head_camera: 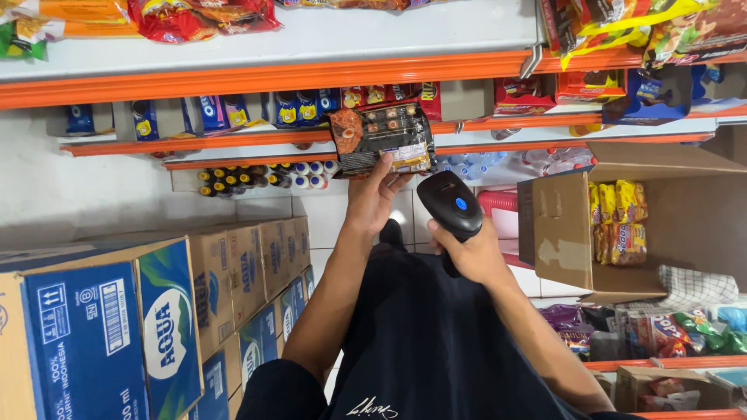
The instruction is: The person takes instant noodle packages from a cardboard box, scans each package with a handheld barcode scanner, and places them onto a store shelf.
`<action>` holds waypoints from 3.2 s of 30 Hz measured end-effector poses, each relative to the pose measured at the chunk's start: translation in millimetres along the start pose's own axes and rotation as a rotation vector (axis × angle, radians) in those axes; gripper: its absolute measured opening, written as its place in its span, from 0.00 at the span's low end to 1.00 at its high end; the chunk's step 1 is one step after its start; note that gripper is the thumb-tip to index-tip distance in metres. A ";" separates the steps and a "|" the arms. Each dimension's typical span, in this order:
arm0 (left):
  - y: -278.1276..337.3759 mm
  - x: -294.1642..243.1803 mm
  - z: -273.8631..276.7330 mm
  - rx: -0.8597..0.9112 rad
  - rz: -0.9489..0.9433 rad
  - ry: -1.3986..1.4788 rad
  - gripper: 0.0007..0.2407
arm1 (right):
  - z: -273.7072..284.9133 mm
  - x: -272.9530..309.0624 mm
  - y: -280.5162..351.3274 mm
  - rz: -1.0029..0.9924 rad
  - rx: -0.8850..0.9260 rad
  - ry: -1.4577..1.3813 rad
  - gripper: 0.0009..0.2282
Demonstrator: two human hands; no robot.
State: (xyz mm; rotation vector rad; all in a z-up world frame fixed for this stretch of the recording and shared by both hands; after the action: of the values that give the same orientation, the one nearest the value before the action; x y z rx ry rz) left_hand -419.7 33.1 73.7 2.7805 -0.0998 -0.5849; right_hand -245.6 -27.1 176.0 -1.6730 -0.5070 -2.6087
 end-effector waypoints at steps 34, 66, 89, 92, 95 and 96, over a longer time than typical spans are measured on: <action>43.1 -132.1 -298.1 0.717 -1.370 -1.390 0.26 | 124.3 110.8 -69.4 0.507 -0.556 -0.896 0.19; -40.6 -127.8 -334.9 0.322 -1.438 -1.834 0.20 | 111.6 187.9 -85.0 0.592 -0.571 0.435 0.12; 2.0 161.1 -194.1 0.802 -0.667 -1.232 0.04 | 196.2 -114.9 0.6 0.126 -0.455 0.215 0.16; -7.4 241.5 -181.0 0.900 -0.441 -1.347 0.03 | 226.5 -163.9 26.9 0.090 -0.481 0.290 0.17; -11.0 316.8 -173.9 1.071 -0.186 -1.493 0.12 | 259.4 -204.8 56.9 0.050 -0.595 0.279 0.17; -12.1 336.2 -174.9 1.092 -0.144 -1.485 0.12 | 270.3 -221.1 63.6 0.011 -0.607 0.271 0.17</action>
State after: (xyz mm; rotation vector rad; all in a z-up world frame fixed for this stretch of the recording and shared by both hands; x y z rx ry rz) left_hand -41.4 49.5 93.8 2.2711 -0.6583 -3.1859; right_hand 100.3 -52.5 100.0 -1.3548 0.3368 -3.1080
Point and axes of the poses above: each hand's wrist, its own y-axis away from the middle knuckle, its own z-axis out of the back of the hand, x = y × z, the point moved 9 cm from there along -y, towards the middle knuckle, and after that the axes turned 9 degrees about y, right-handed, at the moved point
